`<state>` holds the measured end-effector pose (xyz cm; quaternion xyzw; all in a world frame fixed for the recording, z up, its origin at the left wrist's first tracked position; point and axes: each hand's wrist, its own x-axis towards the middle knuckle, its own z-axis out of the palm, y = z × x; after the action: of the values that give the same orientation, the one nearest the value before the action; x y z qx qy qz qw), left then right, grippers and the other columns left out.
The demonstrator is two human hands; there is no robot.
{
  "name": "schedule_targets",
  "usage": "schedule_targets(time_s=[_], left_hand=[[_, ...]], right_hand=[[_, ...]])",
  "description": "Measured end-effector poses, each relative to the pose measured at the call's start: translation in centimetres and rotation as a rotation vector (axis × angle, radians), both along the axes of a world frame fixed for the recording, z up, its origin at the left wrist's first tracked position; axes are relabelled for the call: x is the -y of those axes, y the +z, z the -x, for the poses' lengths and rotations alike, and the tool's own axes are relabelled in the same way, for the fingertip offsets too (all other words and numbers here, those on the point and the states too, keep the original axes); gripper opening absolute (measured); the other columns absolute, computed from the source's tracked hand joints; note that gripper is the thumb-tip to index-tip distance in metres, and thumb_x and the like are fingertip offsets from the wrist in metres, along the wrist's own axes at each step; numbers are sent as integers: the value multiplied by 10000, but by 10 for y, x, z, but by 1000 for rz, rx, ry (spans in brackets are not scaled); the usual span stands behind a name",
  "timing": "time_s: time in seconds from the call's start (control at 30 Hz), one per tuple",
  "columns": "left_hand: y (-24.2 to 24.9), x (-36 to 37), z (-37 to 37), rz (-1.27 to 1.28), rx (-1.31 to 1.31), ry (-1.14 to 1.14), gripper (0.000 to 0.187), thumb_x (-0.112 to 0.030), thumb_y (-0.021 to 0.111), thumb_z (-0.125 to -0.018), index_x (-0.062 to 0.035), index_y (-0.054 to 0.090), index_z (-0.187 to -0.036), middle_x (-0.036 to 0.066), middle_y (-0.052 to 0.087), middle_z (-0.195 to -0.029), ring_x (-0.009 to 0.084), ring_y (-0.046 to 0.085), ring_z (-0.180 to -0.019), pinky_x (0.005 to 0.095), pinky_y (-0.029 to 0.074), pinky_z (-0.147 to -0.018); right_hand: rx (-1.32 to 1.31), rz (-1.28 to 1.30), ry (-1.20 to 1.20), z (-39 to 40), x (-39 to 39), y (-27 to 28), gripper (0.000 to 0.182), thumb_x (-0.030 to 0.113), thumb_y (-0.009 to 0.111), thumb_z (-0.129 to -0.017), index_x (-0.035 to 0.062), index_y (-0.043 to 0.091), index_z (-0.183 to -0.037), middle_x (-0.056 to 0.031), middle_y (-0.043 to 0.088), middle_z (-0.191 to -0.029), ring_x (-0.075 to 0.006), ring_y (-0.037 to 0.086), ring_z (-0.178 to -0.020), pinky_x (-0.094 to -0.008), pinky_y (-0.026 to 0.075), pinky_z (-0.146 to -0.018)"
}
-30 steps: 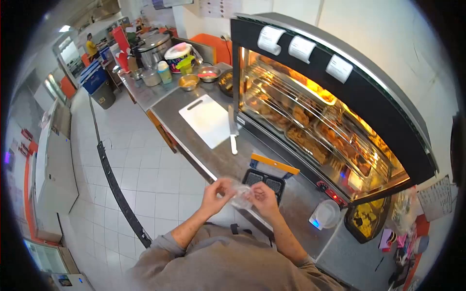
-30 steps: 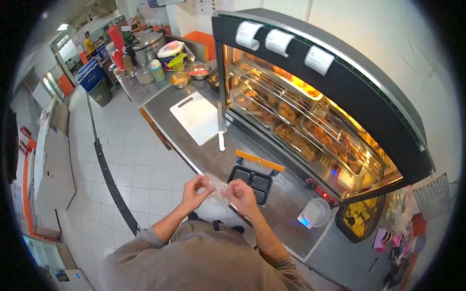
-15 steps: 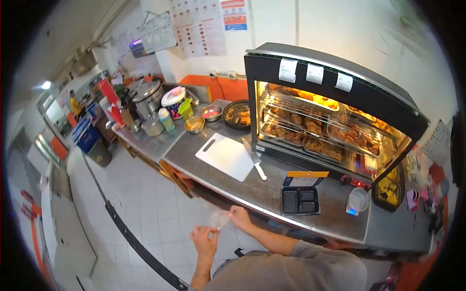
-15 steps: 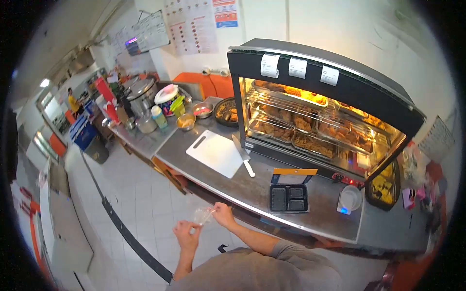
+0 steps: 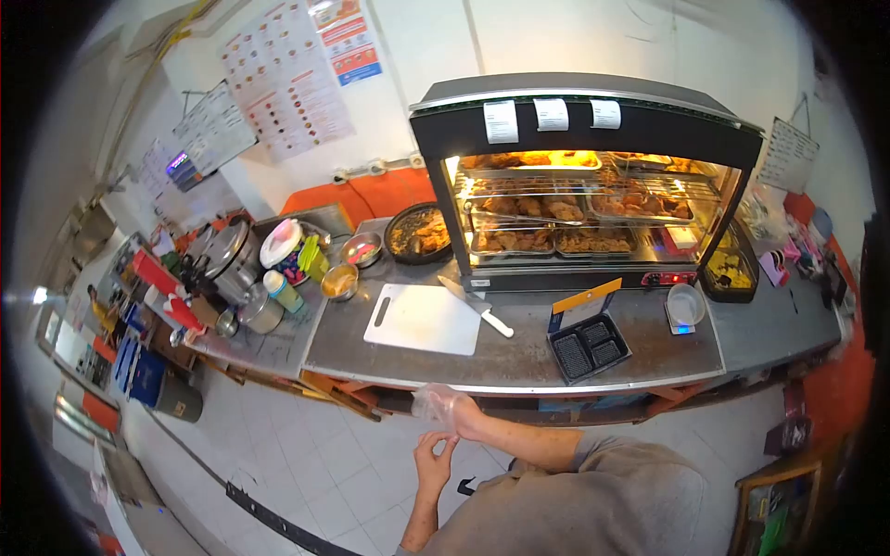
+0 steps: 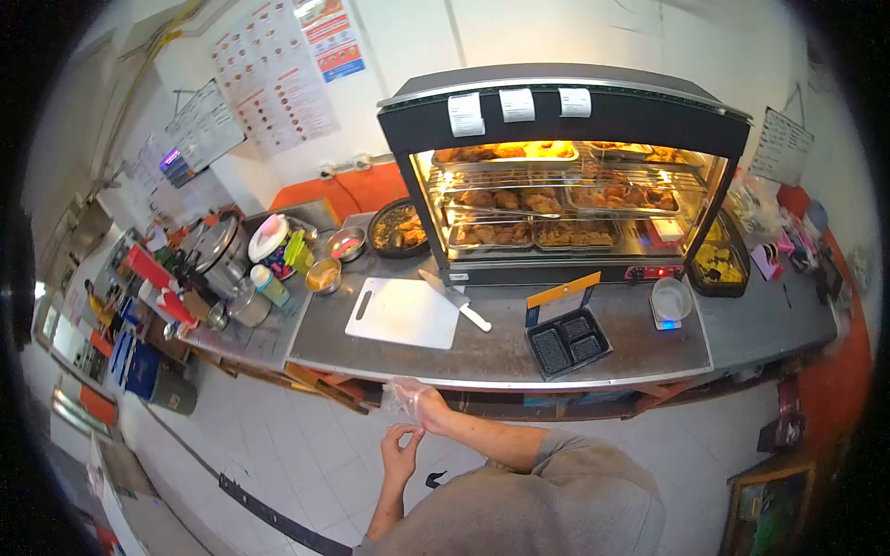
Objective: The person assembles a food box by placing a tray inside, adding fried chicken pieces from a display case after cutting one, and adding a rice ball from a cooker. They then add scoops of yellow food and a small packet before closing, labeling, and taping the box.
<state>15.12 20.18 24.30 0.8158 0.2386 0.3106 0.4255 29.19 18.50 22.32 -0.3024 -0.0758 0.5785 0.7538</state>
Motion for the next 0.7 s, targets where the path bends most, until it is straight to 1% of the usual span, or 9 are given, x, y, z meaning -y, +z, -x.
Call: schedule_targets(time_s=[0.1,0.2,0.3,0.33,0.43,0.5,0.6,0.63,0.7], left_hand=[[-12,-18,-24,54,-71,1,130,-127,723,-801,-10,669,-819,91,649,-791,206,590,-808,324,435,-767],[-36,-37,-46,42,37,42,140,-145,700,-826,-19,650,-862,66,646,-799,182,593,-763,314,428,-691],[-26,-52,-65,92,-37,118,124,-151,698,-824,-41,653,-858,81,641,-804,213,603,-753,333,418,-643],[-31,-62,-70,107,-35,74,125,-158,698,-825,-50,652,-866,77,634,-798,196,603,-764,323,398,-622],[-35,-84,-94,64,-34,42,129,-160,700,-823,-47,652,-864,71,631,-798,189,601,-774,324,401,-622],[-26,-90,-111,115,-63,9,123,-150,691,-830,-40,651,-867,87,633,-812,228,599,-787,341,418,-649],[-1,-91,-136,6,24,-110,104,-104,675,-829,-10,647,-865,139,638,-827,319,593,-824,384,445,-742],[2,-96,-144,12,24,-118,104,-104,675,-829,-10,647,-865,139,638,-827,319,593,-824,384,445,-742],[8,-108,-155,-48,6,-326,103,-77,652,-848,20,625,-870,135,626,-812,251,590,-801,334,445,-745]], right_hand=[[327,125,-220,-14,-19,-16,292,232,588,-933,38,602,-1149,-75,616,-1124,-162,570,-980,-278,466,-811],[723,62,-35,-46,-63,-104,347,226,686,-866,20,614,-1136,-93,638,-1077,-160,572,-988,-284,468,-839],[1009,235,-271,-57,-61,-51,382,271,693,-860,40,616,-1154,-84,642,-1083,-156,565,-1018,-291,467,-863],[761,376,-180,-66,-61,-17,304,272,658,-885,48,670,-1090,-89,640,-1153,-180,571,-1082,-303,416,-986],[893,123,-205,-99,-100,-46,368,240,674,-875,101,612,-1210,-94,614,-1192,-172,559,-1093,-302,440,-945],[683,-37,101,-122,-120,-45,383,357,531,-957,95,608,-1225,-128,550,-1296,-199,482,-1212,-338,347,-1052],[1244,-135,113,-143,-143,-55,590,523,305,-993,85,509,-1331,-134,419,-1428,-214,339,-1336,-359,193,-1138],[1244,-124,109,-149,-148,-53,590,523,305,-993,85,509,-1331,-134,419,-1428,-214,339,-1336,-359,193,-1138],[403,-156,-213,-152,-150,-38,634,540,287,-985,86,379,-1418,-125,304,-1503,-239,284,-1378,-383,147,-1156]])
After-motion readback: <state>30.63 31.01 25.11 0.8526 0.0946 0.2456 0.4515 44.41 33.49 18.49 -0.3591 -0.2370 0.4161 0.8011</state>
